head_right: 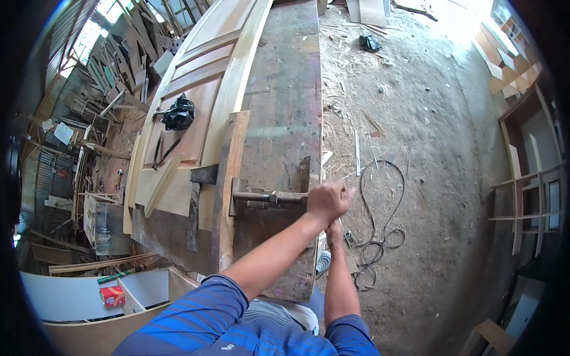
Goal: The person unclamps a wooden door, shapes wooden pieces and the door frame with an axe, adjusts the clamps, and hammers nails into the frame.
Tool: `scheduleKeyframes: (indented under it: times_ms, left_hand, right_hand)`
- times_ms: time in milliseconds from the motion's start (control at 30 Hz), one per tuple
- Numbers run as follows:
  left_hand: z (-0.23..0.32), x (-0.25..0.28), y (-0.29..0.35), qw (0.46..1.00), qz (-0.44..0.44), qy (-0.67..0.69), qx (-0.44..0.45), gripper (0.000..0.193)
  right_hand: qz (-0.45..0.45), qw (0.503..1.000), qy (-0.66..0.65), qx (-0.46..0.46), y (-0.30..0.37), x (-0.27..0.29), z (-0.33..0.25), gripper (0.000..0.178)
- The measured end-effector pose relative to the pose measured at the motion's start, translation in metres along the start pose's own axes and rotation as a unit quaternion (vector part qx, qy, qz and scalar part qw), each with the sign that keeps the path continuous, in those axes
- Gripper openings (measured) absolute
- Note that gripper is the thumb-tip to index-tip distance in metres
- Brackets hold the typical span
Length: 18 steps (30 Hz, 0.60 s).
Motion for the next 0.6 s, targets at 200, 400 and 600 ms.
scheduleKeyframes:
  times_ms: [200,400,600]
  left_hand:
    - [-0.003,-0.017,0.005,0.997,0.037,-0.028,-0.067,0.025]
    - [0.000,-0.021,-0.004,0.997,-0.051,-0.010,-0.049,0.026]
    - [-0.010,-0.008,-0.017,0.998,-0.067,-0.002,-0.016,0.025]
  right_hand:
    - [0.014,0.990,-0.137,0.032,0.005,-0.014,-0.011,0.054]
    - [0.104,0.991,0.088,-0.006,0.044,0.000,-0.022,0.059]
    - [0.133,0.926,0.335,-0.110,0.126,-0.049,-0.083,0.085]
Point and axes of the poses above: each hand's wrist, its own y-axis away from the middle knuckle, its own x-axis out of the back of the hand, z = x × y, the point moved 3 cm from there along -y, towards the middle knuckle, and after that the axes turned 12 degrees about -y, right-handed, at the moved point
